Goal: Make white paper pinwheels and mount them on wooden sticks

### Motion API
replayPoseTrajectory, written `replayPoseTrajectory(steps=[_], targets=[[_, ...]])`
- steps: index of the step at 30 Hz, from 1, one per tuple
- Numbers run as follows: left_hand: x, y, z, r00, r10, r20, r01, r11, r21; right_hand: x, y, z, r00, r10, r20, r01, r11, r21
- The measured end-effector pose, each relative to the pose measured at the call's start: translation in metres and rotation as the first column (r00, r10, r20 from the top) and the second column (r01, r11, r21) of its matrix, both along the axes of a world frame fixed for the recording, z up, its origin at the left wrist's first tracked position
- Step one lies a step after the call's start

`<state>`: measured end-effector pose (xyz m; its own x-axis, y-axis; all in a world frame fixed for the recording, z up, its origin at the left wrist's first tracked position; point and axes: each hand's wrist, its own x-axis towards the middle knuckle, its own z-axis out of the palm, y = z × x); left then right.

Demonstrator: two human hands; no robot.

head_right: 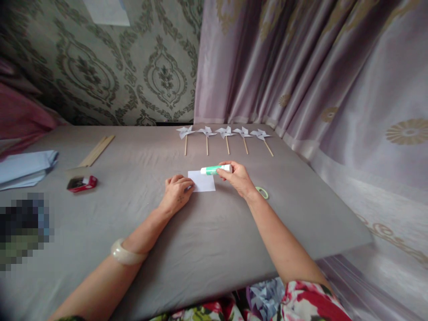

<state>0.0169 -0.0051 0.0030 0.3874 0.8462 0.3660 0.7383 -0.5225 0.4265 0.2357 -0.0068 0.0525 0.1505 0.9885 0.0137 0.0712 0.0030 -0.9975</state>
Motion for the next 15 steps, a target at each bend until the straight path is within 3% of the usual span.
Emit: replayPoseTrajectory(steps=[6,10,15], targets=[[0.001,0.000,-0.002,1.000,-0.010,-0.019,0.010,1.000,0.017,-0.016,0.011,-0.009,0.962,-0.070,0.264,0.018,0.981,0.192],[0.001,-0.001,0.001,0.999,-0.009,-0.043,0.010,1.000,0.011,-0.029,0.011,-0.007,0.862,-0.114,0.494,-0.021,0.965,0.261],[0.001,-0.002,0.003,0.994,0.000,-0.109,-0.001,1.000,-0.006,-0.040,0.009,0.001,0.729,-0.070,0.681,-0.140,0.959,0.248]])
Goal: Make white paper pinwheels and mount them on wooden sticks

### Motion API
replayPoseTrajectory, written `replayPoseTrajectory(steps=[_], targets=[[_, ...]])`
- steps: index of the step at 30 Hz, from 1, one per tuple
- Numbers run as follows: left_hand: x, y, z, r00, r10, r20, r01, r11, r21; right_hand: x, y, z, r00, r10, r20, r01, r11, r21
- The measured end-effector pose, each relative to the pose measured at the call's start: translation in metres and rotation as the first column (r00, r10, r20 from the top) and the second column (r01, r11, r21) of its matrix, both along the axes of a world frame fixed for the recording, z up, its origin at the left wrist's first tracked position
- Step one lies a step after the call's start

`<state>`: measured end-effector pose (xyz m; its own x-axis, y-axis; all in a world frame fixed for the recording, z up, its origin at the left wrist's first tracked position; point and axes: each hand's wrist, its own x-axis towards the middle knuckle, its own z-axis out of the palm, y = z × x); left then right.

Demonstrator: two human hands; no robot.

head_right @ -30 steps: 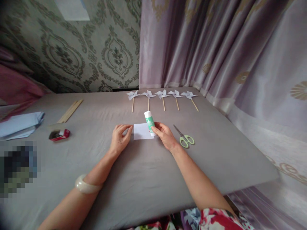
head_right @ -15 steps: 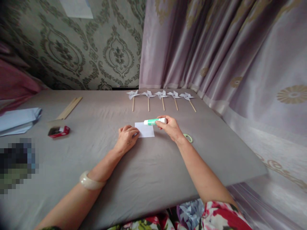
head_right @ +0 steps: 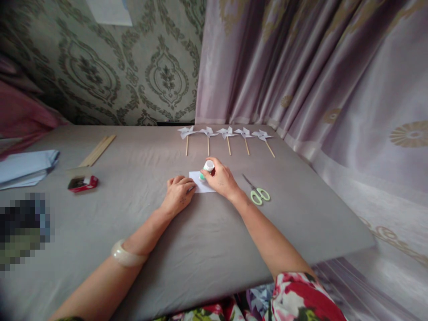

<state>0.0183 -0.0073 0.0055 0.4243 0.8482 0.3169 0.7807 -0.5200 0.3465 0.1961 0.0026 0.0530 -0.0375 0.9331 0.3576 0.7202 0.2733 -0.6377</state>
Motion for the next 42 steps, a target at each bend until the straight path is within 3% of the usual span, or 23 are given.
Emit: replayPoseTrajectory(steps=[7,19,29,37,42], targets=[[0.0005,0.0003,-0.0023,1.000,0.009,-0.018,-0.009,1.000,0.006,-0.0060,0.0025,-0.0010,0.989,0.048,0.138,-0.046,0.999,-0.015],[-0.0004,-0.0004,-0.0031,0.999,-0.021,-0.036,0.021,1.000,0.008,-0.0044,0.0029,0.0003,0.959,0.200,0.200,-0.187,0.979,-0.084],[-0.0001,-0.0004,-0.0030,0.998,-0.013,-0.055,0.013,1.000,0.000,-0.0092,0.0011,-0.0091,0.988,0.031,0.152,-0.022,0.998,-0.058],[0.0005,-0.0012,-0.0005,0.997,-0.012,-0.078,0.012,1.000,-0.002,-0.0072,0.0021,-0.0012,0.968,0.185,0.170,-0.167,0.980,-0.111],[0.0000,-0.0023,0.0004,0.997,-0.013,-0.077,0.013,1.000,0.001,-0.0095,0.0034,-0.0014,0.978,0.091,0.188,-0.072,0.992,-0.103]])
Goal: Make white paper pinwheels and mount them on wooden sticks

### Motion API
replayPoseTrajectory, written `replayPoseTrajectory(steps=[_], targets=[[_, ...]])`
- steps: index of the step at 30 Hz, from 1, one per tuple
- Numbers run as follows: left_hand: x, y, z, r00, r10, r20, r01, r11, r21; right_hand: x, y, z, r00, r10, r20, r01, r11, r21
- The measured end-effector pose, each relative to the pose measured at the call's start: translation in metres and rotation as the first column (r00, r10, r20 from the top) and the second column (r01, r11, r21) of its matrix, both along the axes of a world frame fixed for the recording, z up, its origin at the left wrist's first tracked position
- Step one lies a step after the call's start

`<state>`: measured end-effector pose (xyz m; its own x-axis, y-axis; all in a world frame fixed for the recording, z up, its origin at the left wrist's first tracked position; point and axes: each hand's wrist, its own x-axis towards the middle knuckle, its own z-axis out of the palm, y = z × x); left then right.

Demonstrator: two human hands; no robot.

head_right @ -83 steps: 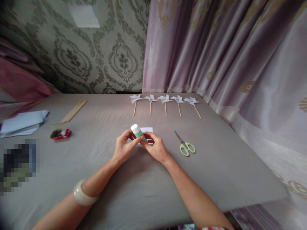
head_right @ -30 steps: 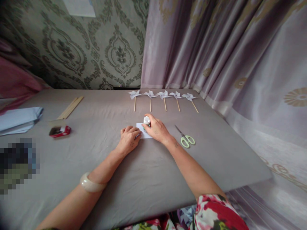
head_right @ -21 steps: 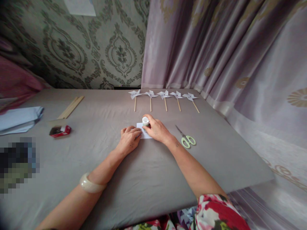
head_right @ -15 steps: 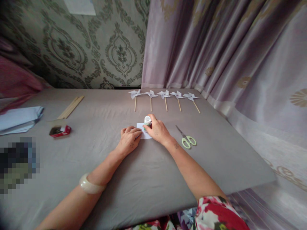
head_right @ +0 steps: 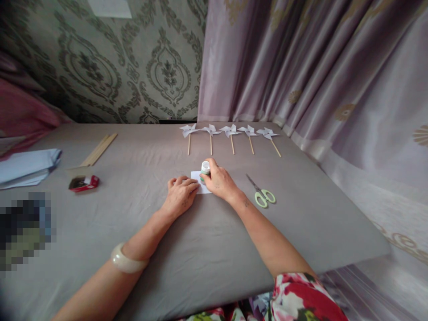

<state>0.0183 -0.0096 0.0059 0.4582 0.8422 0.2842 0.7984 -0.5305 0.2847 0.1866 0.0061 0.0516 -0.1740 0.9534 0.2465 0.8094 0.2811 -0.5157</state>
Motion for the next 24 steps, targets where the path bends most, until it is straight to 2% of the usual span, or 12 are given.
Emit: replayPoseTrajectory(steps=[6,11,15,17,21,24], targets=[[0.000,-0.001,0.002,1.000,0.009,0.000,-0.009,1.000,-0.001,-0.005,-0.010,0.001,0.996,-0.071,0.056,0.070,0.997,0.013],[0.001,-0.001,0.003,1.000,0.016,0.004,-0.016,1.000,-0.007,-0.006,-0.012,0.005,0.997,-0.023,0.074,0.023,1.000,-0.003],[0.002,-0.002,0.004,1.000,0.017,0.014,-0.017,1.000,0.000,-0.007,-0.007,0.001,0.997,-0.010,0.070,0.009,1.000,0.004],[0.002,-0.003,0.004,1.000,0.015,0.013,-0.016,1.000,0.009,-0.004,-0.005,-0.001,0.997,-0.065,0.035,0.064,0.998,0.010],[0.002,-0.003,0.005,1.000,-0.001,-0.003,0.001,1.000,0.011,0.006,-0.002,-0.004,0.954,-0.276,-0.119,0.283,0.958,0.043],[0.001,-0.004,0.008,0.999,-0.032,-0.017,0.032,0.999,0.027,0.013,-0.005,-0.004,0.934,-0.310,-0.179,0.323,0.945,0.050]])
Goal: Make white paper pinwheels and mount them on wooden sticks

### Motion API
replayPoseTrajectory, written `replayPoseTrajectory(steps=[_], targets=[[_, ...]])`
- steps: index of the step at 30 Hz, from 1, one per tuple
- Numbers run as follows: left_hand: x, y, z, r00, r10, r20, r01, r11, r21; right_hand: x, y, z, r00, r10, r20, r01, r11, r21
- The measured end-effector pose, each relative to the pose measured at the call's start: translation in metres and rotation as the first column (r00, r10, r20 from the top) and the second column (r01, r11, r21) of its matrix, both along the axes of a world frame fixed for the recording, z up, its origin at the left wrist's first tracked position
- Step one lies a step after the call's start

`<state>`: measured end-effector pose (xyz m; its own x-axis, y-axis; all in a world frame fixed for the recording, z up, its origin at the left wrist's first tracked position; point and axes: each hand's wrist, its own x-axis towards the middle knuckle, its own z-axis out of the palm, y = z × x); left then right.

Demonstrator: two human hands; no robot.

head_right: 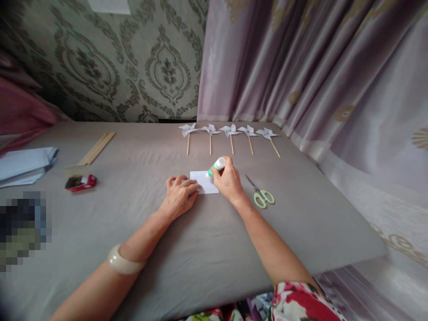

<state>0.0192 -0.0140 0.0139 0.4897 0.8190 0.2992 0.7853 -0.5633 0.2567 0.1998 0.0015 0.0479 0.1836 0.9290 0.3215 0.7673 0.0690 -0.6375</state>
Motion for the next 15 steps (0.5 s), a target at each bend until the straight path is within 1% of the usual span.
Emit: replayPoseTrajectory(steps=[4,7,12,15], targets=[[-0.001,-0.001,0.001,0.999,-0.040,-0.019,0.041,0.999,0.030,0.000,-0.005,0.000,0.992,0.130,-0.001,-0.130,0.991,-0.019],[-0.001,-0.001,-0.001,0.998,-0.044,-0.036,0.045,0.998,0.032,-0.005,-0.006,-0.001,0.977,0.212,0.010,-0.212,0.977,-0.041],[0.000,-0.002,-0.002,0.998,-0.042,-0.039,0.043,0.998,0.034,-0.010,-0.006,0.001,0.954,0.294,0.056,-0.290,0.955,-0.070],[0.000,-0.002,-0.001,0.998,-0.052,-0.034,0.053,0.999,0.014,-0.012,-0.006,0.003,0.942,0.326,0.085,-0.318,0.943,-0.097]])
